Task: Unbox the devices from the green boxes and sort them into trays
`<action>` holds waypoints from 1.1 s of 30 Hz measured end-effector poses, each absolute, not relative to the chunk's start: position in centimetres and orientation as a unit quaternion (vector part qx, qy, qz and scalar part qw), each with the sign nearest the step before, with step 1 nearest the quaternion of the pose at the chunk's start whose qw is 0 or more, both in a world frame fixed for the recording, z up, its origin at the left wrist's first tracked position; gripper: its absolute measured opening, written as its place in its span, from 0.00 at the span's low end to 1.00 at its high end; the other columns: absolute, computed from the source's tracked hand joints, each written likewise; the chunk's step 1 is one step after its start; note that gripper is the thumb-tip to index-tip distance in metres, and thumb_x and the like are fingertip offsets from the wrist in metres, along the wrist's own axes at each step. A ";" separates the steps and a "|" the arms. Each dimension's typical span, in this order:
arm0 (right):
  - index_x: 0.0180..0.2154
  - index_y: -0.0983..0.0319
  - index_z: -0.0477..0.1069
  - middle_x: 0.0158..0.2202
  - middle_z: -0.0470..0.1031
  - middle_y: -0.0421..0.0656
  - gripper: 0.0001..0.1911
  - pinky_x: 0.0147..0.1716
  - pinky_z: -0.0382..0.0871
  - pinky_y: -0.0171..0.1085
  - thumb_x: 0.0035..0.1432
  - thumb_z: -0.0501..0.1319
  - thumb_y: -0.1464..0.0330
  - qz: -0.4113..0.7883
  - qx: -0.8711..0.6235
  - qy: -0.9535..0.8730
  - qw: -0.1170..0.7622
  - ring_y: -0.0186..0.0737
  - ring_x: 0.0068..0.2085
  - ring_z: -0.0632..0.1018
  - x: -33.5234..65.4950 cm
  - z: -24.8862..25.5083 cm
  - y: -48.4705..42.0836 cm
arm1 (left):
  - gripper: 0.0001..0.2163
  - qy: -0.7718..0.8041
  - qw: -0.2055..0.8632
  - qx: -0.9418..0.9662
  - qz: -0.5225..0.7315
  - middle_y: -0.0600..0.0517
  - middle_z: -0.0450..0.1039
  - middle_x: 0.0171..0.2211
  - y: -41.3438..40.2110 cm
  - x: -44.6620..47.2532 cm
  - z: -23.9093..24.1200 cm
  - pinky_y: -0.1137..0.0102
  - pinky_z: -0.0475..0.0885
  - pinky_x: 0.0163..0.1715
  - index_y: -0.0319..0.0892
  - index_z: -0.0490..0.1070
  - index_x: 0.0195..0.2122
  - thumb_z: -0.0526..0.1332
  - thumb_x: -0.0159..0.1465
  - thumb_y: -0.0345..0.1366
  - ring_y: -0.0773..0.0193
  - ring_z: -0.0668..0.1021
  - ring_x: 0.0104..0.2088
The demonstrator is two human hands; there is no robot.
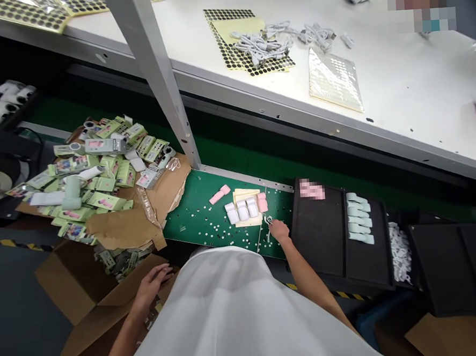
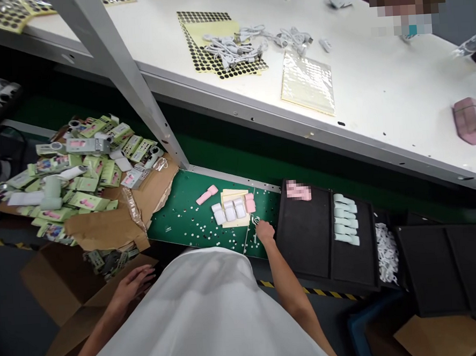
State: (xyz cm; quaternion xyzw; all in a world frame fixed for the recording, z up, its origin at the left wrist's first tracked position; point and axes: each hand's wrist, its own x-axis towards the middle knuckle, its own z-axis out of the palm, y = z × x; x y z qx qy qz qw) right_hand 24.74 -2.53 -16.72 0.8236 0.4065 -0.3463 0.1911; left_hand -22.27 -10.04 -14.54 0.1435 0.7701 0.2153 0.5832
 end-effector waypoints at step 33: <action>0.57 0.59 0.72 0.56 0.76 0.52 0.22 0.56 0.67 0.48 0.63 0.56 0.74 -0.372 0.182 0.906 0.085 0.52 0.56 0.74 -7.1 -2.8 -9.8 | 0.04 0.434 0.557 -0.322 0.630 0.45 0.79 0.33 -18.9 -16.6 -10.6 0.62 0.76 0.49 0.39 0.74 0.31 0.65 0.62 0.32 0.53 0.83 0.40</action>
